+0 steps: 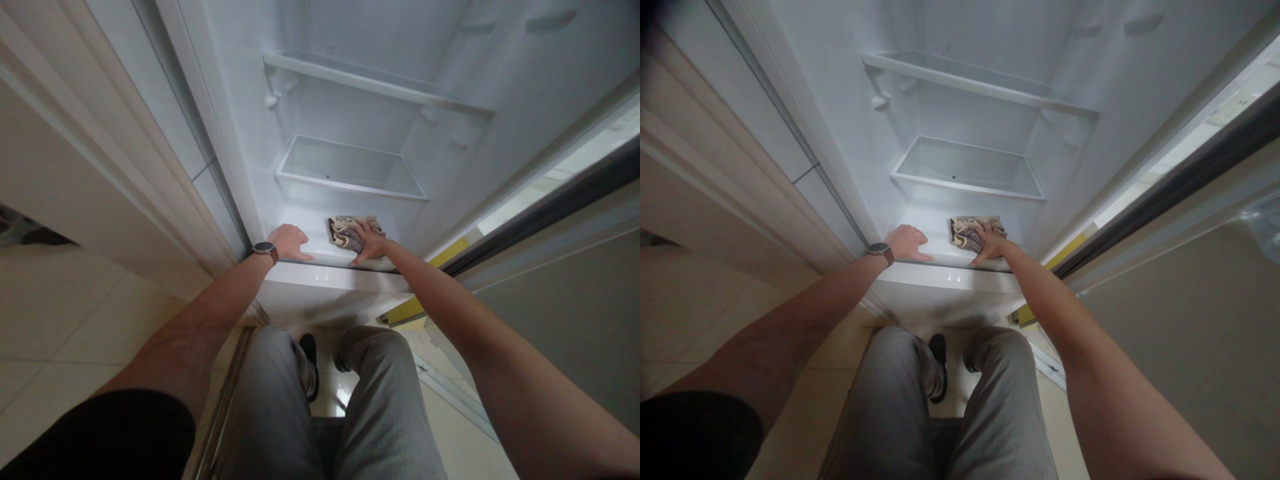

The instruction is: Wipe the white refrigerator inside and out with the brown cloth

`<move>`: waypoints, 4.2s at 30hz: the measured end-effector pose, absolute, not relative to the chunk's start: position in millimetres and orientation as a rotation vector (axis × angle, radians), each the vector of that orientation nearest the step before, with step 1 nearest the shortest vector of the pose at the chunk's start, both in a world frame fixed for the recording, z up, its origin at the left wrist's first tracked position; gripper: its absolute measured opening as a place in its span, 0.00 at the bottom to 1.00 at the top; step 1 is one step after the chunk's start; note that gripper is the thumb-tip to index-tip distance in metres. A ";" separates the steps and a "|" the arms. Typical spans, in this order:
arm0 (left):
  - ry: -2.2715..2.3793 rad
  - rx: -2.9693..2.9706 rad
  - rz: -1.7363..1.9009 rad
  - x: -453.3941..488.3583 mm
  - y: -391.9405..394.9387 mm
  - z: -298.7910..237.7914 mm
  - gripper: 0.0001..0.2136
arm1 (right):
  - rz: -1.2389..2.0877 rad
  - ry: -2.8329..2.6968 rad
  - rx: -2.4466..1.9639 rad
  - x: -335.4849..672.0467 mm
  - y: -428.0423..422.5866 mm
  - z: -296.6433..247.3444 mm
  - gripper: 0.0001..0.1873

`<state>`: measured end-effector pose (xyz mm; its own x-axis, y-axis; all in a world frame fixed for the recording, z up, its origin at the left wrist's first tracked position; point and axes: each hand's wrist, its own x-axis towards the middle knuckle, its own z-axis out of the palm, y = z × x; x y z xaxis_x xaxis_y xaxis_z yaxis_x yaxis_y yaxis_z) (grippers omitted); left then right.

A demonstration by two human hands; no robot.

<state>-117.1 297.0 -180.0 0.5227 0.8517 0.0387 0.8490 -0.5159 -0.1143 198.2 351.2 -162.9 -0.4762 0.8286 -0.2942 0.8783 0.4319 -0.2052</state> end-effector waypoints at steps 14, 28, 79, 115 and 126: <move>-1.463 -2.624 0.045 -116.9 296.7 -180.6 0.29 | -0.507 2.554 1.505 198.4 350.3 -162.2 0.80; -1.475 -2.618 0.032 -116.9 297.6 -182.1 0.29 | -0.483 2.509 1.537 195.4 347.5 -159.1 0.80; -1.495 -2.636 -0.005 -117.4 297.4 -181.1 0.29 | -0.486 2.517 1.520 195.8 347.8 -158.6 0.80; -1.498 -2.622 0.079 -115.2 295.1 -175.9 0.31 | -0.495 2.545 1.511 199.8 352.5 -165.3 0.79; -1.501 -2.624 0.037 -116.2 296.7 -180.2 0.30 | -0.484 2.533 1.508 198.4 351.8 -163.0 0.80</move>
